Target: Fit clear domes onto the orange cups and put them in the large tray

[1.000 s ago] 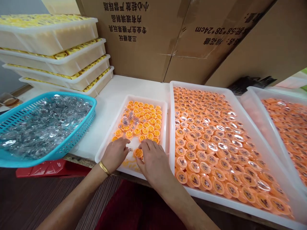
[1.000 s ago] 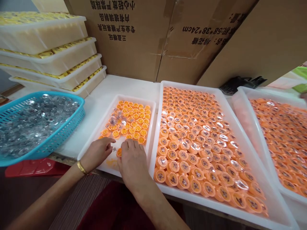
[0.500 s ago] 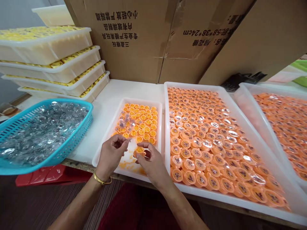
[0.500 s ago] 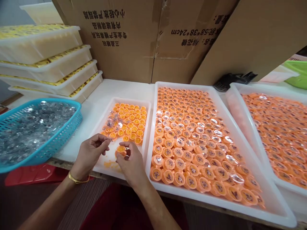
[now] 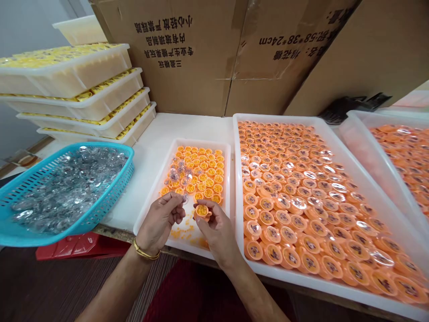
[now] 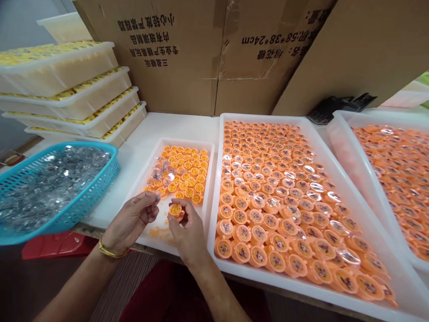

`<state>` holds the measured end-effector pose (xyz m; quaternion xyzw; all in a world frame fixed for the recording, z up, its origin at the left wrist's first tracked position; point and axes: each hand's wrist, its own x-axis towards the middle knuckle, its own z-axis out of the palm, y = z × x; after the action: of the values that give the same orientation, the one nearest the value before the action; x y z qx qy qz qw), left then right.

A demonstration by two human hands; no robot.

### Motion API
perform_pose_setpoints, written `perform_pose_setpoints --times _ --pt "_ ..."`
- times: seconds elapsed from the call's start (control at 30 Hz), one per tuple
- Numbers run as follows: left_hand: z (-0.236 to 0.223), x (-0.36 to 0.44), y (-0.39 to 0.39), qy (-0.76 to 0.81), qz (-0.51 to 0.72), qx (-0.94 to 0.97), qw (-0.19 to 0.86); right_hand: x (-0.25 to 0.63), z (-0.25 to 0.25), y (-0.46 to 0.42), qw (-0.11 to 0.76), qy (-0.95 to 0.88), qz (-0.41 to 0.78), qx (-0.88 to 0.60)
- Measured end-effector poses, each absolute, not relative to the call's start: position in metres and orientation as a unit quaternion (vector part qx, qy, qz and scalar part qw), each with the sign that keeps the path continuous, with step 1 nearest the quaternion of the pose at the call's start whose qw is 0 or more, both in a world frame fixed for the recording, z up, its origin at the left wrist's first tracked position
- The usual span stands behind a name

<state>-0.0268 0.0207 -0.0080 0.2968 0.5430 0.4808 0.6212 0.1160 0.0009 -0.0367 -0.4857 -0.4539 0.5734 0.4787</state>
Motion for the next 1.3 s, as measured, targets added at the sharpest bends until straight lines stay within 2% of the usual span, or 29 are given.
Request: perform_pose_setpoints --times 0.07,0.2,0.23,0.3,0.57,0.73,0.97,1.13,1.3 --pt "-0.01 -0.024 0.021 0.591 0.475 0.378 0.531 0.116 -0.037 0.0 0.482 -0.471 0.558 -0.484" --pt "-0.012 -0.017 0.016 0.638 0.422 0.601 0.23 0.115 -0.037 -0.002 0.472 -0.506 0.538 -0.482" --pt "-0.013 -0.016 0.014 0.625 0.403 0.642 0.187 0.115 -0.037 -0.002 0.472 -0.515 0.527 -0.484" --pt "-0.012 -0.013 0.011 0.594 0.383 0.687 0.171 0.116 -0.037 -0.002 0.473 -0.528 0.507 -0.491" --pt "-0.008 -0.014 0.015 0.556 0.391 0.628 0.378 0.118 -0.038 -0.002 0.481 -0.54 0.48 -0.497" --pt "-0.012 -0.013 0.025 0.565 0.439 0.498 0.49 0.118 -0.036 -0.002 0.462 -0.553 0.481 -0.5" --pt "-0.016 -0.022 0.032 0.486 0.495 0.279 0.665 0.119 -0.037 -0.003 0.468 -0.559 0.482 -0.485" --pt "-0.021 -0.031 0.028 0.451 0.505 0.134 0.723 0.115 -0.046 -0.003 0.491 -0.524 0.481 -0.502" --pt "-0.019 -0.033 0.025 0.394 0.517 0.08 0.755 0.116 -0.048 -0.002 0.496 -0.539 0.442 -0.519"
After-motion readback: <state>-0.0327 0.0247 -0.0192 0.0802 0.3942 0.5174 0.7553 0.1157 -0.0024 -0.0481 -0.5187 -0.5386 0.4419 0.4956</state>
